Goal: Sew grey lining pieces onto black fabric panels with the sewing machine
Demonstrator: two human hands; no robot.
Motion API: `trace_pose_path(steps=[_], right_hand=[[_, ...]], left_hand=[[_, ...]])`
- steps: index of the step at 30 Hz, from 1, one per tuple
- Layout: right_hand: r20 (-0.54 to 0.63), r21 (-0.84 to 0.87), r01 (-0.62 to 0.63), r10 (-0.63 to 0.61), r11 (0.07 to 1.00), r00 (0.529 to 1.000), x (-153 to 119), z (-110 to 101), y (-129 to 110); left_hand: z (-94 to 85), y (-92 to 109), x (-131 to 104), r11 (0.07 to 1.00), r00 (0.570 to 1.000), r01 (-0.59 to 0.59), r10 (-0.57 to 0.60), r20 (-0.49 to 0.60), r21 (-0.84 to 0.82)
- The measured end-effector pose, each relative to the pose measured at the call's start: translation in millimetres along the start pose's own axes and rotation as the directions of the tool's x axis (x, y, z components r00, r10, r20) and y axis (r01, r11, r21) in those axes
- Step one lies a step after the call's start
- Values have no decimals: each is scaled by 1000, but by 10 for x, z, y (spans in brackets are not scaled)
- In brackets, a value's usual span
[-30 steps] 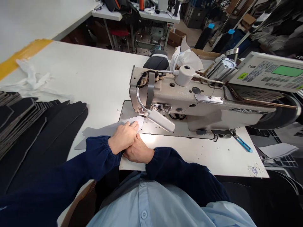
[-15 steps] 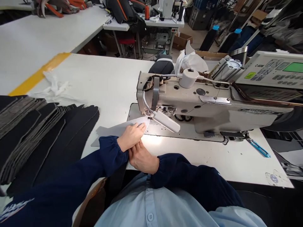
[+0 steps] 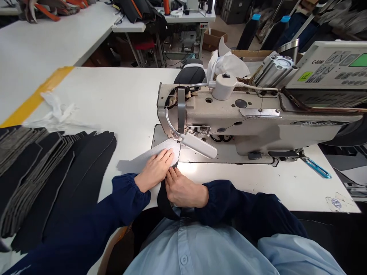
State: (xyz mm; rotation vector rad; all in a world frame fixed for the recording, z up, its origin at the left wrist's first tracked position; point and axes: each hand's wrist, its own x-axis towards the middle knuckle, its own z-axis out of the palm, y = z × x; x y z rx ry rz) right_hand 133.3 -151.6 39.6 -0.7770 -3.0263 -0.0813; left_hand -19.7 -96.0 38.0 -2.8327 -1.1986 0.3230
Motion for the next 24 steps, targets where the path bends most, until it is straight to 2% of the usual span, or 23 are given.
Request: trace_pose_path(steps=[5, 12, 17, 21, 24], right_hand=[[38, -4, 8, -7, 1000, 999, -24, -26, 41], [100, 22, 1, -4, 1000, 995, -39, -60, 99], [134, 22, 2, -5, 1000, 991, -34, -58, 117], [139, 19, 10, -12, 1000, 990, -38, -41, 135], [121, 38, -3, -2, 999, 993, -39, -26, 150]], left_hand=[[-29, 108, 140, 995, 995, 99, -99, -20, 9], [-5, 119, 304, 985, 985, 169, -168, -50, 17], [-48, 96, 422, 978, 978, 210, -210, -1, 1], [-142, -12, 390, 985, 984, 174, -174, -30, -3], [-202, -116, 263, 993, 993, 118, -119, 2, 28]])
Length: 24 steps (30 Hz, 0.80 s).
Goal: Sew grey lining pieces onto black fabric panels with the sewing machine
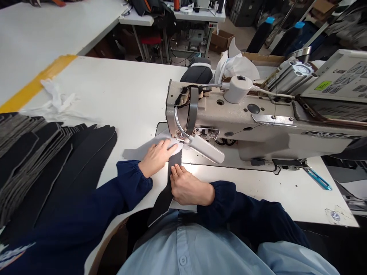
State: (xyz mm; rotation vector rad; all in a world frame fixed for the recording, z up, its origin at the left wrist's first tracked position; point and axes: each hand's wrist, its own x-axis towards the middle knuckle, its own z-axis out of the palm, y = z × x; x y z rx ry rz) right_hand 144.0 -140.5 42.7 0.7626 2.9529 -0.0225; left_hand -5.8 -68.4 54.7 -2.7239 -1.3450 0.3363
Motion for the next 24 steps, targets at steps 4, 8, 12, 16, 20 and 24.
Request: trace_pose_path(steps=[4, 8, 12, 16, 20, 24], right_hand=[[8, 4, -14, 14, 1000, 1000, 13, -4, 16], [17, -5, -28, 28, 1000, 999, 21, -32, 26], [29, -2, -26, 26, 1000, 999, 17, -49, 30], [68, -6, -20, 20, 1000, 998, 20, -63, 31], [69, 31, -27, 25, 999, 997, -3, -90, 21], [2, 63, 31, -32, 998, 1000, -79, -94, -20]], left_hand=[[-58, -61, -114, 999, 998, -15, 12, 57, 51], [-94, -35, -107, 998, 998, -7, 3, 64, 58], [-111, -54, -126, 1000, 999, 21, -22, 42, 22], [-170, -70, -222, 999, 996, 51, -51, 67, -5], [-288, -20, -318, 1000, 989, 10, -13, 146, 27], [-352, 30, -371, 999, 979, -32, 32, 201, -4]])
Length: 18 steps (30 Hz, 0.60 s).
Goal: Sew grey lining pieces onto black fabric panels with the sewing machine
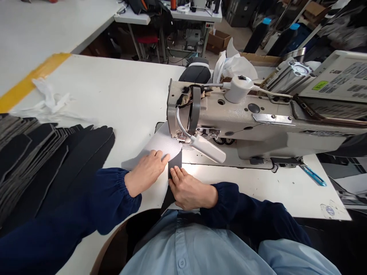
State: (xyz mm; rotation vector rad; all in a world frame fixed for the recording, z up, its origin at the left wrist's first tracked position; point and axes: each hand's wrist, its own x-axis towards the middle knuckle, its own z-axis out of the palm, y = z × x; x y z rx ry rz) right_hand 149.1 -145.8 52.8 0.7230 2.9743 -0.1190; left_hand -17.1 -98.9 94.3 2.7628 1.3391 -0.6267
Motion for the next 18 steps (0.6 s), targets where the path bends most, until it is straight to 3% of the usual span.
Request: trace_pose_path(steps=[9, 18], right_hand=[[-86, -152, -29, 16, 988, 996, -38, 144, -145], [-168, -109, -29, 11, 994, 986, -94, 275, -234]], left_hand=[[37, 78, 33, 998, 994, -44, 49, 100, -51], [143, 146, 31, 991, 996, -16, 27, 80, -131]])
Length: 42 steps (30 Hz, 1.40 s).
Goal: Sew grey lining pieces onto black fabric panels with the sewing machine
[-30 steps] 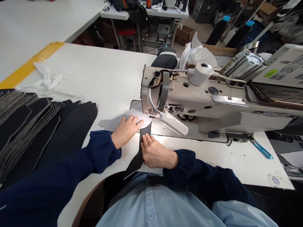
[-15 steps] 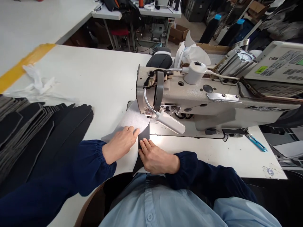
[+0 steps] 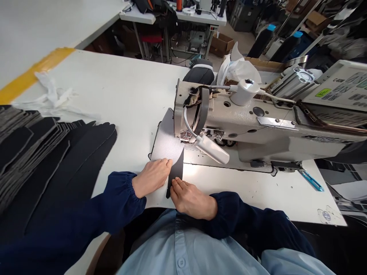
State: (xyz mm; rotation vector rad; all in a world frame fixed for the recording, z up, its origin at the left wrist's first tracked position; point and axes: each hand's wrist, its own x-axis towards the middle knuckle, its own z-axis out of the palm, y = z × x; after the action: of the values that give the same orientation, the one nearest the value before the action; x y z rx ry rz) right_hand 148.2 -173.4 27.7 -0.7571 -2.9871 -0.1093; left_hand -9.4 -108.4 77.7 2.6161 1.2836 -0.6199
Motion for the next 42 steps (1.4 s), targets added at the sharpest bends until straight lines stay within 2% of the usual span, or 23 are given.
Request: trace_pose_path(steps=[5, 9, 12, 15, 17, 22, 26, 30, 36, 42], right_hand=[[-61, 24, -5, 7, 1000, 998, -46, 55, -17], [-190, 24, -14, 19, 1000, 982, -79, 128, -56], [-270, 27, -18, 24, 999, 963, -94, 164, -86], [-293, 26, -40, 46, 999, 955, -99, 176, -89], [-290, 22, -46, 50, 999, 956, -98, 185, -78], [-279, -12, -61, 55, 998, 959, -74, 268, -58], [-319, -21, -97, 86, 995, 944, -28, 373, -47], [-338, 8, -131, 126, 991, 933, 29, 439, -12], [-347, 35, -161, 163, 986, 924, 109, 494, 80], [-415, 30, -171, 168, 985, 894, 177, 571, 199]], left_hand=[[57, 17, -4, 998, 997, -26, 22, -79, -49], [146, 61, 34, 996, 988, -45, 32, -153, -81], [244, 83, 80, 992, 973, -58, 32, -229, -108], [365, 73, 119, 986, 947, -70, 18, -319, -153], [453, 53, 139, 976, 915, -96, 9, -404, -197], [616, 1, 199, 931, 797, -245, 34, -604, -272], [652, -41, 258, 896, 719, -344, 60, -692, -280], [655, -88, 307, 905, 665, -337, 33, -746, -260], [653, -166, 404, 871, 661, -398, 53, -749, -289], [624, -265, 519, 889, 672, -406, 134, -729, -211]])
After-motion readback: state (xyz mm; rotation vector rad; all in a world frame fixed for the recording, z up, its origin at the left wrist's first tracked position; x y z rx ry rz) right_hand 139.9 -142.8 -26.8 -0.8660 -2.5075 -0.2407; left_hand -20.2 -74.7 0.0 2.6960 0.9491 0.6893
